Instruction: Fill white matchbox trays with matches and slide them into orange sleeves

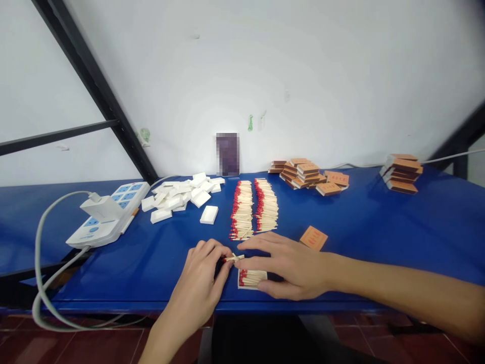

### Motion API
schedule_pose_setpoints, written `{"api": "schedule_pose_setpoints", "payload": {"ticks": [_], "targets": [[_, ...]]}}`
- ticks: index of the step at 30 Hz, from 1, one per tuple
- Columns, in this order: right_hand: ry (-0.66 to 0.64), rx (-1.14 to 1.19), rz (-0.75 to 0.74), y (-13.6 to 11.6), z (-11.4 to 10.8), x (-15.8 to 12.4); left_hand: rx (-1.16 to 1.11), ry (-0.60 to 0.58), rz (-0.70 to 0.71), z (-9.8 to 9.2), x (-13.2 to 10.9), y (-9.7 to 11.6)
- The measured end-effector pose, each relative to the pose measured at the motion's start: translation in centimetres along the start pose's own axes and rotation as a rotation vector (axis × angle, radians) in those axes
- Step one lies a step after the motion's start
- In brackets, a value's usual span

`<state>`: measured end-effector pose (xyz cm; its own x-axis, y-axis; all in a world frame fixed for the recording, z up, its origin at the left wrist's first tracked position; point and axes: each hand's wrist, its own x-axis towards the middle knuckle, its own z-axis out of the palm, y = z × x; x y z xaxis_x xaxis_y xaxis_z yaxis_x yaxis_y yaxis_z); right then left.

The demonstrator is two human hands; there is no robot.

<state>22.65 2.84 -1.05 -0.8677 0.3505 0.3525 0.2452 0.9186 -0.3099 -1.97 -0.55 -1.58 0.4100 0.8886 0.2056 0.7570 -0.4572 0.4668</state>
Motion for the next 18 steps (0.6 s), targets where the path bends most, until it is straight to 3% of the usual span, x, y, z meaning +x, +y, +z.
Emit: {"api": "schedule_pose_setpoints", "payload": {"ticks": [4, 11, 14, 18], "targets": [[-0.073, 0.011, 0.035, -0.15, -0.27, 0.35, 0.001, 0.006, 0.021, 0.05, -0.03, 0.02], [-0.028, 0.019, -0.009, 0.08, -0.05, 0.19, 0.004, 0.012, 0.03, 0.24, -0.1, 0.1], [0.08, 0.009, -0.08, 0.32, 0.13, 0.02, 0.0, 0.016, 0.033, 0.22, -0.09, 0.11], [0.356, 0.003, -0.167, 0.32, 0.37, 0.17, -0.007, 0.019, 0.035, 0.18, -0.03, 0.07]]}}
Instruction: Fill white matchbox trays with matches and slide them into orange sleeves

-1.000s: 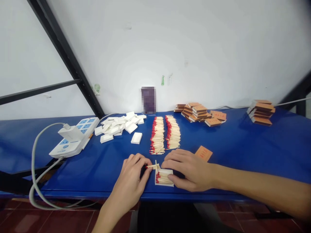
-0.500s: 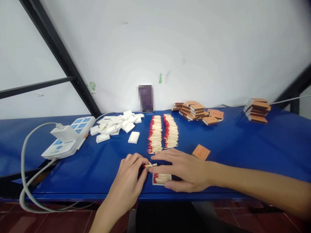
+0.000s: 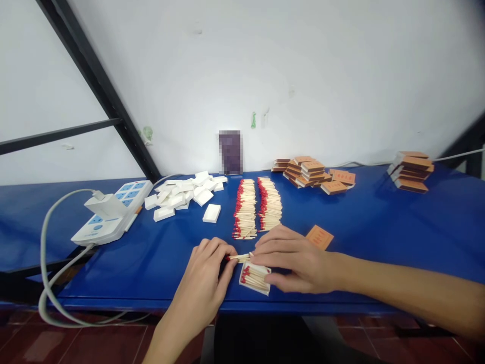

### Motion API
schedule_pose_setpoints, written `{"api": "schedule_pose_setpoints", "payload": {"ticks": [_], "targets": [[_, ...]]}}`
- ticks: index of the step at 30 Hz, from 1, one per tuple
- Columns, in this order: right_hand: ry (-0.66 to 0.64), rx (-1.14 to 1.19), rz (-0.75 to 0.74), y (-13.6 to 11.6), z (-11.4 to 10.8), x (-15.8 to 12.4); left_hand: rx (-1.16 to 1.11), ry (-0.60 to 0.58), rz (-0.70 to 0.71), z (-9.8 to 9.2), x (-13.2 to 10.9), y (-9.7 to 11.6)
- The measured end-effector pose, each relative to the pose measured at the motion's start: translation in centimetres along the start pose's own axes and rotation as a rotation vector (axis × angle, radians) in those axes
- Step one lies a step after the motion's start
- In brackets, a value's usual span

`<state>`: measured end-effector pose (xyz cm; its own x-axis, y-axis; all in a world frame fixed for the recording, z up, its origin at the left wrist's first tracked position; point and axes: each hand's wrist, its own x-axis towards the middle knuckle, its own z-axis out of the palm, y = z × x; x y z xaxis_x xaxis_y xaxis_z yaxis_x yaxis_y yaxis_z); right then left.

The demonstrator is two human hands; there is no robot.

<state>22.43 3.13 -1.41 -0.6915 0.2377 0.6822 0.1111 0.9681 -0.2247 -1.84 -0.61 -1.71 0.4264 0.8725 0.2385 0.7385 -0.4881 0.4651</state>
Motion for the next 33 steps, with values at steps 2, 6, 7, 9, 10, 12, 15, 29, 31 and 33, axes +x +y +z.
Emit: {"api": "schedule_pose_setpoints", "payload": {"ticks": [2, 6, 7, 9, 10, 12, 15, 29, 31, 33], "targets": [[0.103, -0.001, 0.022, -0.1, 0.1, 0.1, -0.004, 0.003, 0.004, 0.0, 0.0, 0.0], [0.164, -0.017, 0.105, -0.2, 0.1, 0.2, -0.004, 0.024, 0.098, -0.2, -0.3, 0.0], [0.16, -0.031, 0.116, -0.2, 0.1, 0.2, 0.002, 0.027, 0.141, -0.2, -0.4, 0.1], [0.142, -0.044, 0.113, -0.2, 0.0, 0.2, 0.008, 0.026, 0.211, -0.3, -0.6, 0.4], [0.136, -0.038, 0.113, -0.2, 0.0, 0.2, 0.005, 0.019, 0.228, -0.4, -0.6, 0.6], [0.151, -0.006, 0.116, -0.2, 0.0, 0.2, -0.011, -0.011, 0.235, -0.5, -0.7, 0.9], [0.155, 0.044, 0.12, -0.3, 0.1, 0.1, -0.046, -0.066, 0.224, -0.6, -0.6, 1.1], [0.034, 0.04, -0.061, -0.8, 0.2, 0.3, -0.034, 0.143, 0.038, -0.3, -0.4, 1.2], [0.013, 0.047, -0.048, -0.8, 0.2, 0.4, 0.006, 0.226, -0.017, 0.0, -0.2, 1.0], [-0.011, 0.062, -0.028, -0.7, 0.1, 0.4, 0.018, 0.212, -0.037, 0.1, -0.1, 0.7]]}}
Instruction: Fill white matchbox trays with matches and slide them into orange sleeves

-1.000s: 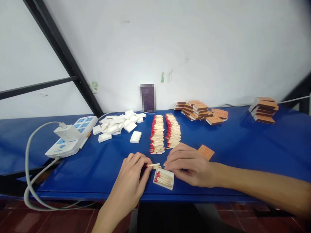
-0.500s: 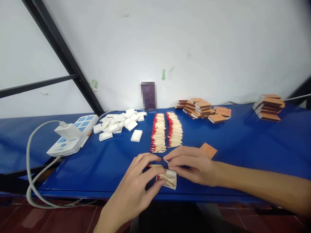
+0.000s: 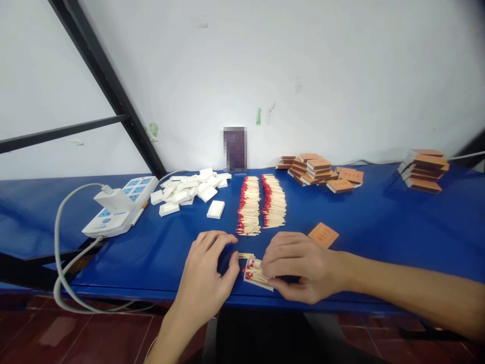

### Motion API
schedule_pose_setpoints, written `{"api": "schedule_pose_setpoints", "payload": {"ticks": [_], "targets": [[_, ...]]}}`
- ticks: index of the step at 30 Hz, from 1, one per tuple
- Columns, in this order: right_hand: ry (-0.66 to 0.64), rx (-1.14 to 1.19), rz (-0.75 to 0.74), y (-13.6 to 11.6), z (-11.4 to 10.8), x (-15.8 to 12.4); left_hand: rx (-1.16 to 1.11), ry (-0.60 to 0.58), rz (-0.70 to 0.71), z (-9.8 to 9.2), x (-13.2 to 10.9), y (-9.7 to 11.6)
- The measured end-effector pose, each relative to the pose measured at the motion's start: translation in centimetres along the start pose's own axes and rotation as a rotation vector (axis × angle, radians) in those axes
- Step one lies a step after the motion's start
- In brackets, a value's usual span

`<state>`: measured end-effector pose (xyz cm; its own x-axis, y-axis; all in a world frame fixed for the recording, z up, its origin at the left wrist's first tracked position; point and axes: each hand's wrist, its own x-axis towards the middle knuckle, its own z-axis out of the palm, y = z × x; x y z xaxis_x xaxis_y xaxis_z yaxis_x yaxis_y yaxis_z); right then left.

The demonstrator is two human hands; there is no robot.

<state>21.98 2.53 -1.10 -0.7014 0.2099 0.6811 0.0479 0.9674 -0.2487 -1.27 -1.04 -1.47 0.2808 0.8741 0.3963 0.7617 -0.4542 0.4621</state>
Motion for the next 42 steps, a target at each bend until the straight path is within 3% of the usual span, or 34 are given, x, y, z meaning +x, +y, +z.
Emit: {"api": "schedule_pose_setpoints", "payload": {"ticks": [7, 13, 23, 26, 36, 42], "targets": [[-0.035, -0.033, -0.016, 0.09, -0.23, -0.01, 0.04, -0.126, 0.025, 0.17, -0.11, -0.5], [-0.204, -0.07, -0.045, 0.0, -0.33, -0.2, 0.033, -0.179, 0.0, 0.02, 0.06, -0.46], [-0.502, -0.121, 0.093, -0.09, -0.89, 0.09, 0.027, -0.185, 0.021, 0.05, -0.04, -0.74], [-0.497, -0.117, 0.083, -0.02, -0.87, 0.07, 0.026, -0.179, 0.017, 0.05, -0.04, -0.74], [-0.311, -0.016, 0.139, 0.19, -0.39, -0.55, 0.015, -0.192, -0.002, -0.1, -0.02, -0.56], [-0.285, -0.022, 0.091, 0.22, -0.46, -0.65, 0.02, -0.182, 0.0, -0.06, -0.05, -0.68]]}}
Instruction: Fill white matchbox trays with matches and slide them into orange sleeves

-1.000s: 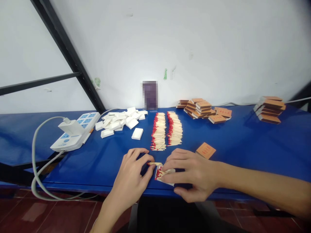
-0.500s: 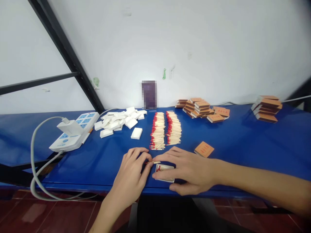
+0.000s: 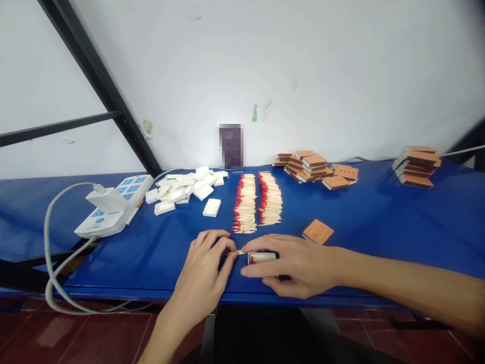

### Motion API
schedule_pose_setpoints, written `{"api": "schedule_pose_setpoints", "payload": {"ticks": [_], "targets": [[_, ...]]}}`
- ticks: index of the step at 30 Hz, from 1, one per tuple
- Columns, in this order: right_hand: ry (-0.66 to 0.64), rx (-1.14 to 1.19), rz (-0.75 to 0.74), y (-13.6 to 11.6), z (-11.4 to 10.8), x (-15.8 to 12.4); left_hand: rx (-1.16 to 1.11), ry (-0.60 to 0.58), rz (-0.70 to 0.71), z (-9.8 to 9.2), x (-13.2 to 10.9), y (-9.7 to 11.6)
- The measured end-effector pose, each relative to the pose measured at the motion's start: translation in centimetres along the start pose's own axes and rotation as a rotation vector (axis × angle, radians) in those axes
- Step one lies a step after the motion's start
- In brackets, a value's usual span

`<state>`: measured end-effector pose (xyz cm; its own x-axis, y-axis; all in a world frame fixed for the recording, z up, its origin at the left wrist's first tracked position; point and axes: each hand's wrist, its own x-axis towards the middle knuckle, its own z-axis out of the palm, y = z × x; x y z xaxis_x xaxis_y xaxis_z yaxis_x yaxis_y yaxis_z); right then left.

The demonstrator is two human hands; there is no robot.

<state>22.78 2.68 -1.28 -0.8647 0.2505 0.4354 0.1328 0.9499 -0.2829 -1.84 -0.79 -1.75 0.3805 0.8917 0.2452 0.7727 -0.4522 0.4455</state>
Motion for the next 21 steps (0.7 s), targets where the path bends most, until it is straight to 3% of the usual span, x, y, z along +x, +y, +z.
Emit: {"api": "schedule_pose_setpoints", "payload": {"ticks": [7, 12, 21], "targets": [[0.058, 0.001, 0.126, -0.03, 0.16, -0.17, 0.005, 0.005, -0.009, 0.23, 0.12, -0.17], [0.014, -0.058, 0.198, 0.04, 0.28, 0.07, 0.018, 0.029, -0.017, 0.38, 0.08, -0.08], [-0.018, -0.031, 0.116, 0.26, 0.05, 0.06, 0.029, 0.024, -0.03, 0.24, 0.1, 0.17]]}}
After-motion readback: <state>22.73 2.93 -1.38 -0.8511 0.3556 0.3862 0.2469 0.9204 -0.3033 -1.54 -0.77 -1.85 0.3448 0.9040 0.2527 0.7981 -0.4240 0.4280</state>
